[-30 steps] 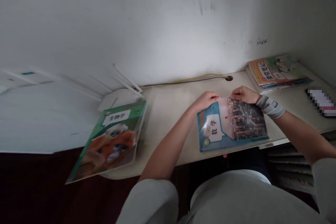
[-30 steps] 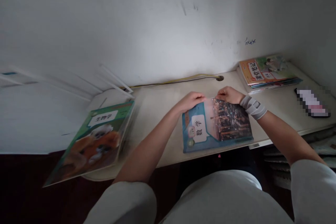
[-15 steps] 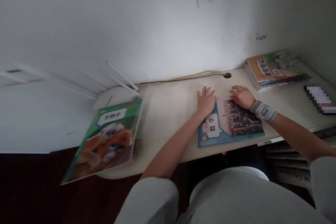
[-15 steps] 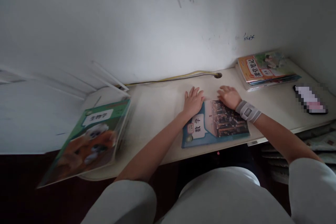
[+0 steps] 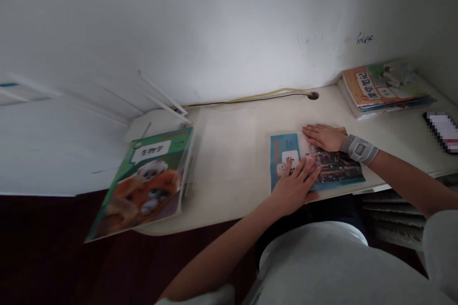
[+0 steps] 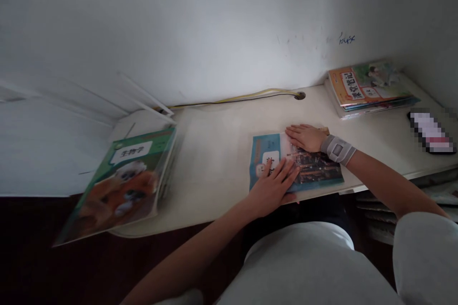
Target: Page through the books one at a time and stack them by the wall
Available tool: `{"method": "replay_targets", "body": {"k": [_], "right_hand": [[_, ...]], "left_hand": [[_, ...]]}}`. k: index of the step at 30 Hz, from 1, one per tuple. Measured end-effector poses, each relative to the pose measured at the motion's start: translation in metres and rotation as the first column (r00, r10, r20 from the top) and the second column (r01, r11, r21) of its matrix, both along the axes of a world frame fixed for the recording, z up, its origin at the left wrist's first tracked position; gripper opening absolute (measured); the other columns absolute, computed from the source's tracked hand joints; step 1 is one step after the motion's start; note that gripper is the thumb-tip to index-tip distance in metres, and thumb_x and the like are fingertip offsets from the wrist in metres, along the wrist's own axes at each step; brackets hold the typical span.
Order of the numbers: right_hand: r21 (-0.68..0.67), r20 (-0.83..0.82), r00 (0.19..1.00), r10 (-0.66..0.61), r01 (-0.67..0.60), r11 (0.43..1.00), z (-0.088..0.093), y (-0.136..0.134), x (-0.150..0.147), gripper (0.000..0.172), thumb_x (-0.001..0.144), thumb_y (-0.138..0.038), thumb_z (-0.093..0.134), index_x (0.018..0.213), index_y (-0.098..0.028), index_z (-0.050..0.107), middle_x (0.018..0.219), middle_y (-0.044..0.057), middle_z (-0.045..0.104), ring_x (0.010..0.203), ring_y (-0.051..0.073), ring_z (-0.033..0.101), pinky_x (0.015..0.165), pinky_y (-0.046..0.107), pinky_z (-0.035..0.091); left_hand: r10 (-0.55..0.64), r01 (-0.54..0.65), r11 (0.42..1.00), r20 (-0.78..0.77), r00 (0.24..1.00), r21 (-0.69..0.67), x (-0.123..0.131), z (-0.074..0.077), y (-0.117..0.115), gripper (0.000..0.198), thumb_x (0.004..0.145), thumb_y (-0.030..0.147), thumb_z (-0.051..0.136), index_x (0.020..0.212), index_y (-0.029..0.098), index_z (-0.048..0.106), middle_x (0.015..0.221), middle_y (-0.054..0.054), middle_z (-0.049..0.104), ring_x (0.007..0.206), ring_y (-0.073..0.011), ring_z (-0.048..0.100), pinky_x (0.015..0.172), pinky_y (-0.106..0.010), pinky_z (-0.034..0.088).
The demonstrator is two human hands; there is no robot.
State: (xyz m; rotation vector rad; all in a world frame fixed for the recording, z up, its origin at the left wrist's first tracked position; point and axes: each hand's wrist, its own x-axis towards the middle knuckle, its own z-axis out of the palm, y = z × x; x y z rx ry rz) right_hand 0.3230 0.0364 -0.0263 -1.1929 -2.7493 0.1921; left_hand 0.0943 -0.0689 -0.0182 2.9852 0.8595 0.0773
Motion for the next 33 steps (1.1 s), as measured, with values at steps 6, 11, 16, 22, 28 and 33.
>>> {"method": "replay_targets", "body": {"k": [6, 11, 16, 22, 28, 33], "right_hand": [[0.073, 0.066, 0.994, -0.086, 0.081, 0.994, 0.009, -0.003, -0.007, 0.048, 0.094, -0.040, 0.027, 0.129, -0.014, 0.048, 0.121, 0.015, 0.055, 0.109, 0.026, 0.049, 0.090, 0.040, 0.037], [0.099, 0.040, 0.985, -0.166, 0.162, 0.982, 0.010, -0.002, -0.007, 0.045, 0.094, -0.041, 0.029, 0.119, -0.015, 0.057, 0.102, 0.014, 0.059, 0.093, 0.022, 0.052, 0.083, 0.033, 0.037], [0.062, 0.113, 0.949, -0.294, 0.289, 0.955, 0.012, 0.008, -0.011, 0.045, 0.093, -0.044, 0.030, 0.099, -0.012, 0.061, 0.094, 0.013, 0.062, 0.086, 0.020, 0.056, 0.077, 0.029, 0.037], [-0.049, 0.228, 0.903, -0.364, 0.384, 0.922, 0.021, 0.016, -0.027, 0.058, 0.090, -0.056, 0.024, 0.079, -0.017, 0.066, 0.085, 0.012, 0.068, 0.074, 0.020, 0.061, 0.062, 0.028, 0.037], [-0.042, -0.198, 0.879, -0.435, 0.435, 0.899, 0.056, -0.002, -0.010, 0.058, 0.086, -0.062, 0.030, 0.054, -0.019, 0.052, 0.056, 0.003, 0.056, 0.056, 0.014, 0.049, 0.053, 0.027, 0.030], [-0.124, -0.761, 0.466, -0.451, 0.579, 0.806, 0.077, -0.021, 0.008, 0.052, 0.084, -0.060, 0.035, 0.049, -0.022, 0.033, 0.047, -0.004, 0.031, 0.047, 0.010, 0.030, 0.048, 0.026, 0.026]], "left_hand": [[-0.024, 0.029, 0.986, 0.034, 0.999, -0.165, 0.005, 0.006, 0.013, 0.067, 0.083, 0.056, 0.042, 0.139, 0.021, 0.029, 0.148, -0.012, 0.025, 0.136, -0.0303, 0.020, 0.108, -0.055, 0.010], [0.304, -0.184, 0.924, 0.351, 0.886, -0.336, -0.014, 0.015, 0.020, 0.049, 0.088, 0.045, 0.041, 0.130, 0.021, 0.043, 0.142, -0.013, 0.036, 0.133, -0.0248, 0.029, 0.109, -0.046, 0.022], [0.882, -0.236, 0.471, 0.458, 0.112, -0.850, -0.066, 0.009, 0.003, 0.045, 0.083, 0.041, 0.051, 0.124, 0.023, 0.045, 0.139, -0.012, 0.039, 0.125, -0.0241, 0.042, 0.099, -0.042, 0.039], [0.999, 0.263, 0.049, 0.045, -0.021, -0.964, -0.072, 0.020, -0.026, 0.041, 0.066, 0.030, 0.073, 0.104, 0.020, 0.060, 0.125, -0.012, 0.053, 0.091, -0.0180, 0.062, 0.075, -0.030, 0.052], [0.952, 0.177, 0.162, 0.201, 0.231, -0.971, -0.075, 0.046, 0.007, 0.046, 0.071, 0.051, 0.063, 0.102, 0.017, 0.063, 0.079, -0.005, 0.064, 0.055, -0.0088, 0.052, 0.050, -0.021, 0.043], [0.841, 0.068, 0.532, 0.536, 0.072, -0.844, -0.063, 0.085, 0.038, 0.090, 0.076, 0.068, -0.013, 0.132, 0.021, 0.040, 0.106, -0.013, 0.061, 0.094, -0.0185, 0.059, 0.072, -0.030, 0.050]]}}
